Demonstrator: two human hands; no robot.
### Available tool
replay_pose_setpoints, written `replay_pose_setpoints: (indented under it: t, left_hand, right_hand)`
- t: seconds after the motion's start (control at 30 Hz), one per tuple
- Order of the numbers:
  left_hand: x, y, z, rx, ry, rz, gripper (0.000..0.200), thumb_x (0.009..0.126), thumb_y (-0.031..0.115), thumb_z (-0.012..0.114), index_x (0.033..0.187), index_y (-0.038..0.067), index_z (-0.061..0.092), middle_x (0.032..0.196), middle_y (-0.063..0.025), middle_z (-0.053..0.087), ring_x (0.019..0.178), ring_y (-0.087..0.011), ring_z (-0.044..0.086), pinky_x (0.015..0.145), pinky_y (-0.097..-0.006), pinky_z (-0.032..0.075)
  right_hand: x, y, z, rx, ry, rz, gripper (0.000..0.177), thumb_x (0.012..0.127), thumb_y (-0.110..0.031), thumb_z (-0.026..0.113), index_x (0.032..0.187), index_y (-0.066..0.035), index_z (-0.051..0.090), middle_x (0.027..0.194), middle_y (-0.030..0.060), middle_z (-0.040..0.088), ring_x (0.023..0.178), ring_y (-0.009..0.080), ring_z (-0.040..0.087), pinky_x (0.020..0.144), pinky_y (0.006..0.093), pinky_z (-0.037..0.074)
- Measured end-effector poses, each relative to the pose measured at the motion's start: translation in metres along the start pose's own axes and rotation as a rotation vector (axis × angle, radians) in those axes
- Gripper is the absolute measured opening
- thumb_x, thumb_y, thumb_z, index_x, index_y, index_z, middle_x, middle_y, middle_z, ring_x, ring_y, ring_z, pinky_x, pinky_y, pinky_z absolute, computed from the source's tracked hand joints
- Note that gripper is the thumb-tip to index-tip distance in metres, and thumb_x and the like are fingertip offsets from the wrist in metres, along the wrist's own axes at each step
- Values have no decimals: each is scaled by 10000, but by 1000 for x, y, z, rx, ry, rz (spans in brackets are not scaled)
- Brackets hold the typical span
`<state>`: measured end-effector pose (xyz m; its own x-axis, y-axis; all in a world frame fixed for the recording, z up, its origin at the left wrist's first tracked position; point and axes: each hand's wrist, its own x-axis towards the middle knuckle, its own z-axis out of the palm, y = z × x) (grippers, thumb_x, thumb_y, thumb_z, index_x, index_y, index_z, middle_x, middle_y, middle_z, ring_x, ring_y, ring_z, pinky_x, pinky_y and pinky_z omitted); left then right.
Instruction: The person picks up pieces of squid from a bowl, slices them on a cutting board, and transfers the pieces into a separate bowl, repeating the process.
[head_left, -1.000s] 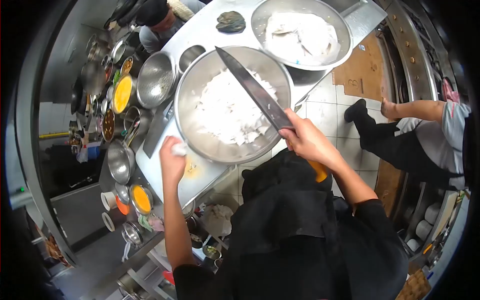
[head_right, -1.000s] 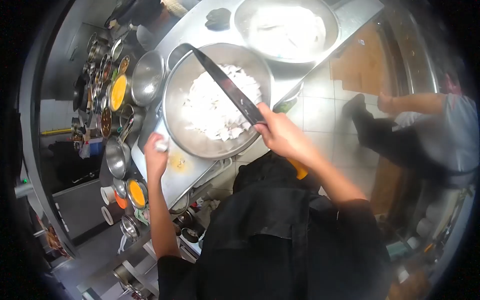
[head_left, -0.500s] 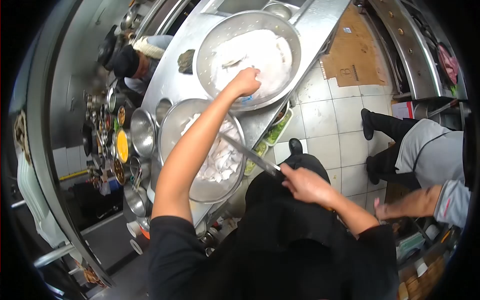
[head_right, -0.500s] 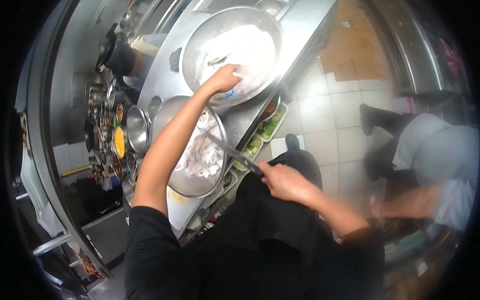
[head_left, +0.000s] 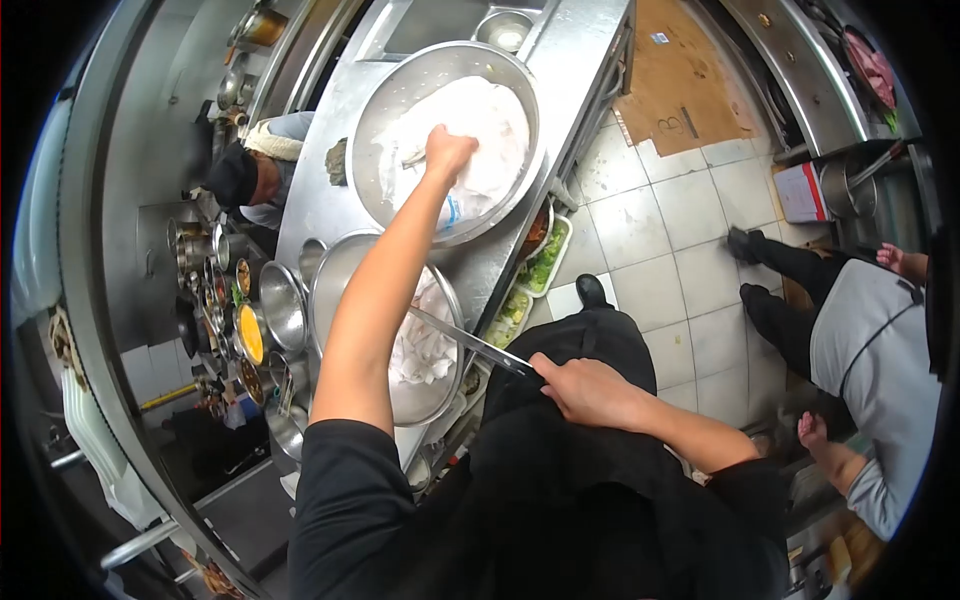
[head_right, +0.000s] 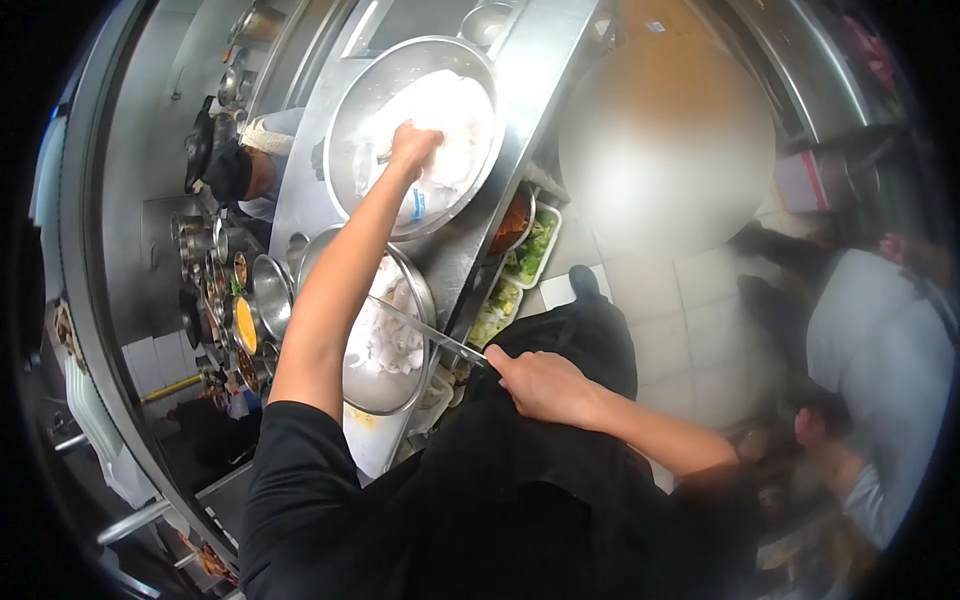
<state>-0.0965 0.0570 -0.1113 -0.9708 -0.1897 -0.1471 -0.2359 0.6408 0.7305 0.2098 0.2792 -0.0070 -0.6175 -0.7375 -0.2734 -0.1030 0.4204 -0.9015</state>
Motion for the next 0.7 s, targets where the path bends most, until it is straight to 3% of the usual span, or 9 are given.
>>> replay_pose_setpoints:
  t: [0.07,0.17,0.27,0.33,0.4,0.47,0.53,0.57,0.7]
  left_hand:
    - [-1,-12,-17,-216,-190,-200,467,662,85,696,1063,-90,534,977,-178,629,836,-267,633,759,-327,501]
    - [-30,12,-65,-306,-233,-353,377,751,34,665,1088,-72,531,996,-136,630,833,-217,638,755,-313,512]
    - [-48,15,-124,-497,-346,-341,354,804,13,629,1127,-74,513,1013,-150,631,887,-210,641,774,-318,527]
    - [-71,10,-162,-656,-256,-291,343,824,17,577,1151,-61,506,1031,-156,635,918,-242,650,810,-361,541]
    - [-86,-16,-208,-1053,-328,-185,368,848,32,536,1192,-82,472,1106,-210,602,1030,-312,618,910,-435,516]
    - [-131,-22,-243,-1071,-90,-184,408,860,110,511,1221,-75,464,1164,-220,584,1099,-347,578,992,-481,445]
    - [-173,-51,-277,-1476,-96,-94,474,857,189,510,1247,-75,460,1221,-220,560,1162,-370,528,1050,-506,371]
    - [-200,-60,-285,-1493,48,-139,508,856,250,487,1262,-55,472,1257,-201,548,1198,-371,496,1076,-507,327]
    - [-301,-145,-294,-1667,435,-69,486,864,291,465,1252,2,509,1238,-153,575,1139,-335,548,1019,-473,398]
  right_hand:
    - [1,-2,-1,-12,5,-40,226,857,-84,568,969,3,392,608,222,571,622,419,586,556,514,438]
    - [5,-8,-3,-29,-25,-27,224,861,-86,565,973,-1,390,618,225,576,631,421,588,563,517,438]
    - [11,-10,0,-60,-86,-34,221,867,-88,558,980,-7,386,624,228,576,645,430,586,575,524,438]
    - [16,-11,4,-67,-117,-54,223,869,-88,556,984,-8,382,632,232,578,658,440,581,582,528,435]
    - [21,-13,7,-80,-159,-83,225,872,-88,554,988,-9,378,640,235,580,671,449,577,590,531,432]
    - [26,-15,11,-65,-136,-84,243,872,-91,559,1005,-12,372,664,243,588,703,460,571,610,532,431]
    - [31,-24,14,-62,-176,-126,229,870,-68,554,1000,-10,376,697,251,596,745,465,569,633,523,432]
    - [33,-32,13,-79,-170,-66,218,871,-55,548,1012,-7,389,724,254,602,767,460,576,646,514,438]
    - [42,-38,30,-154,-134,34,413,852,6,576,1229,45,411,796,254,628,833,353,664,700,392,495]
